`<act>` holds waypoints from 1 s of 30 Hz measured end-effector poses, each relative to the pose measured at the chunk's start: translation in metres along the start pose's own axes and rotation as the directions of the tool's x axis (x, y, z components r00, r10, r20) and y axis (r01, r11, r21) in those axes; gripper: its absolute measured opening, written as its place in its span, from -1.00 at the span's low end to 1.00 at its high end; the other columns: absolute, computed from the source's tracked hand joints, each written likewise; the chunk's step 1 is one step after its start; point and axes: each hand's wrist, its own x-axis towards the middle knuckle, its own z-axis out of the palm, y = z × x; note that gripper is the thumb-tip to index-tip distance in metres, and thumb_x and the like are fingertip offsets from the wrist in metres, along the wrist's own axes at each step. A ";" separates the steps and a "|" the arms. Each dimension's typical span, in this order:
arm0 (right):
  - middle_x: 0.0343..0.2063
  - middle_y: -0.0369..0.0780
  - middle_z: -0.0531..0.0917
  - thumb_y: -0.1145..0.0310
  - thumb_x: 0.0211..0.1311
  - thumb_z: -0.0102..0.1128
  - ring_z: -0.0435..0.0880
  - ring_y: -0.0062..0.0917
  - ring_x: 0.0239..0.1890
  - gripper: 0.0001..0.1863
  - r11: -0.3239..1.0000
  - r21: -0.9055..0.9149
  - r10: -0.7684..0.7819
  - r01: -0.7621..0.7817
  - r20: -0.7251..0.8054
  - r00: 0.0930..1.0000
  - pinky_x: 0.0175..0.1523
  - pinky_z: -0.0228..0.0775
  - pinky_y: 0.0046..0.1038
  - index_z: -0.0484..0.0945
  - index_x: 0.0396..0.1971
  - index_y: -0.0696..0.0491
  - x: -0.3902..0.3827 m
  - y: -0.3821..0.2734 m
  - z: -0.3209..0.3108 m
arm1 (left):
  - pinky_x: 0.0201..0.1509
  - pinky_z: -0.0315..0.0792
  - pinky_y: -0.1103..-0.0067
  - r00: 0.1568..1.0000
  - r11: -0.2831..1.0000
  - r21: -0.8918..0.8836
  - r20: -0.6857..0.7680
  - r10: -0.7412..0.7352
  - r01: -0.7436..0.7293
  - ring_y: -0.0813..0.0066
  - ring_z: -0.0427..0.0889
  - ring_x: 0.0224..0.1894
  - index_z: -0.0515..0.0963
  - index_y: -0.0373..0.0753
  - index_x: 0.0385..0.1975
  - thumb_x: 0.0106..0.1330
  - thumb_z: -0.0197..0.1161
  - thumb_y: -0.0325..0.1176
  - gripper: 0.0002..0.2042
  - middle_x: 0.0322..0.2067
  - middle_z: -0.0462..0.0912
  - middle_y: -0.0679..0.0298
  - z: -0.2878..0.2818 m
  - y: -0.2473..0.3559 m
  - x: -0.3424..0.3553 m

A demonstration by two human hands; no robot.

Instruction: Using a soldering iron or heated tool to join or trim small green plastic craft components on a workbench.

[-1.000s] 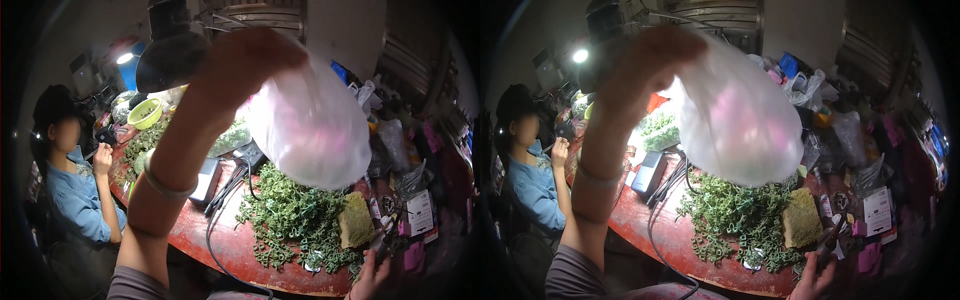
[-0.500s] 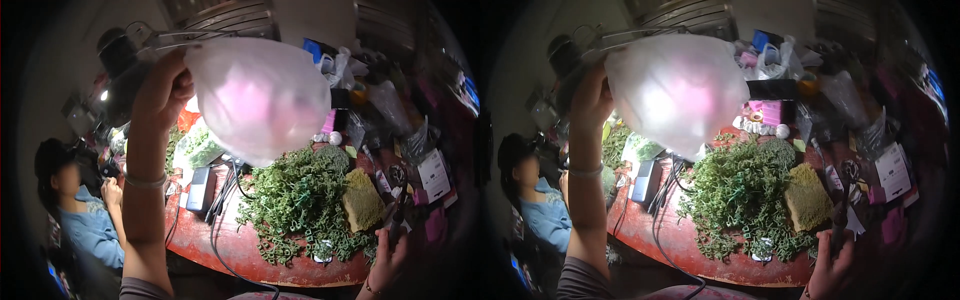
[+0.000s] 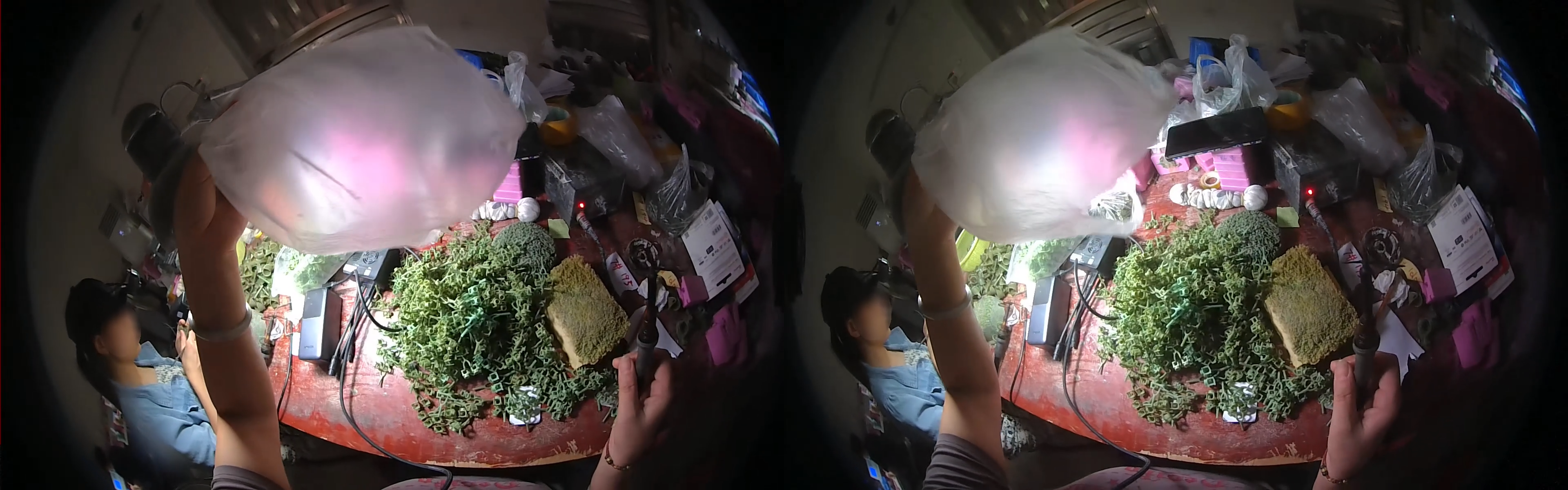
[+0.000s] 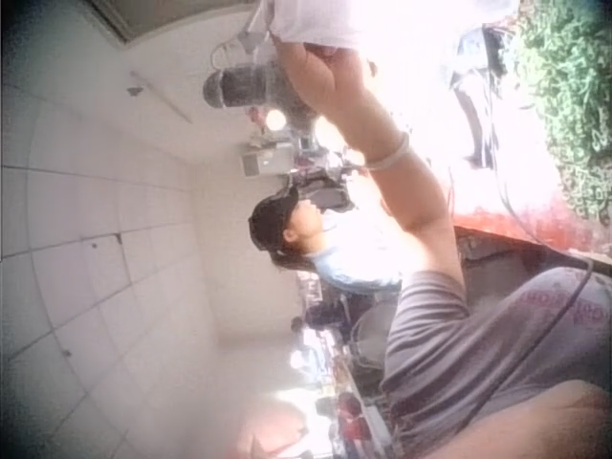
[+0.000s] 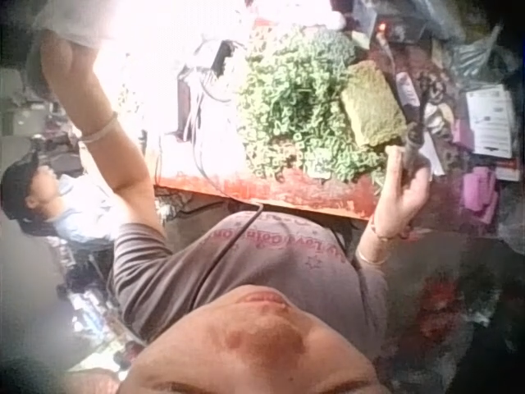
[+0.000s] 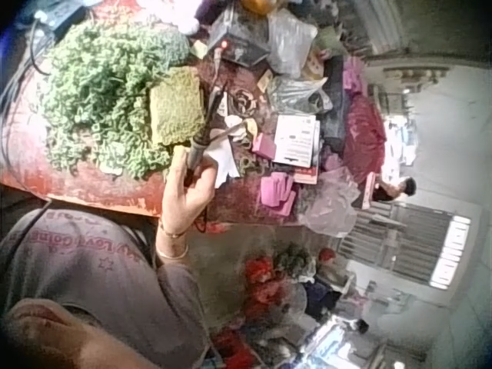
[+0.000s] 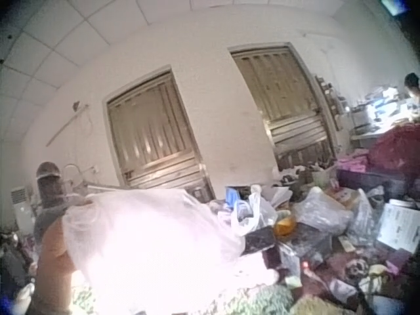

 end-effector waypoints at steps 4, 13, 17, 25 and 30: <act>-0.48 -0.37 0.50 0.47 0.30 0.13 0.35 -0.84 -0.49 -0.90 1.000 0.013 -0.023 0.023 -0.018 1.000 -0.40 0.15 -0.72 0.39 -0.32 0.13 0.002 0.004 0.000 | -0.04 0.48 0.58 0.999 0.999 -0.011 0.021 0.048 -0.048 0.54 0.60 -0.12 0.52 -0.30 -0.06 0.35 0.12 -0.43 -0.79 -0.17 0.63 0.28 -0.003 -0.001 0.006; -0.41 -0.27 0.57 0.47 0.31 0.09 0.52 -0.67 -0.31 -0.91 0.996 -0.085 0.012 -0.011 0.012 1.000 -0.13 0.32 -0.59 0.41 -0.32 0.16 0.002 0.011 0.005 | -0.35 0.41 0.60 0.863 0.764 0.645 -0.377 0.336 -0.016 0.59 0.56 -0.40 0.61 -0.13 -0.36 0.12 0.31 -0.46 -0.89 -0.39 0.64 0.38 0.004 -0.139 0.023; -0.46 -0.32 0.56 0.51 0.27 0.13 0.50 -0.69 -0.41 -0.92 0.983 -0.172 -0.063 0.065 0.020 0.998 -0.24 0.34 -0.60 0.41 -0.34 0.14 0.004 0.013 -0.005 | -0.28 0.47 0.46 0.963 0.440 0.865 0.151 0.225 -0.239 0.30 0.63 -0.37 0.62 -0.20 -0.40 0.04 0.19 -0.59 -0.84 -0.36 0.66 0.17 0.009 -0.227 0.007; -0.51 -0.39 0.46 0.50 0.22 0.26 0.35 -0.72 -0.47 -0.87 0.938 -0.296 -0.192 0.181 -0.007 0.981 -0.34 0.26 -0.62 0.48 -0.42 0.19 0.012 0.005 0.004 | -0.25 0.53 0.30 0.821 0.103 0.924 0.374 -0.430 -0.367 0.06 0.67 -0.29 0.62 -0.29 -0.40 0.10 0.04 -0.52 -0.82 -0.41 0.65 0.04 0.035 -0.241 0.010; -0.50 -0.39 0.48 0.50 0.23 0.25 0.37 -0.72 -0.44 -0.89 0.936 -0.310 -0.180 0.167 -0.016 0.983 -0.31 0.29 -0.62 0.50 -0.40 0.19 0.012 0.012 0.003 | -0.22 0.54 0.30 0.686 0.089 0.904 0.377 -0.622 -0.417 0.04 0.66 -0.27 0.63 -0.28 -0.39 0.06 0.11 -0.54 -0.83 -0.39 0.65 0.01 0.041 -0.251 0.010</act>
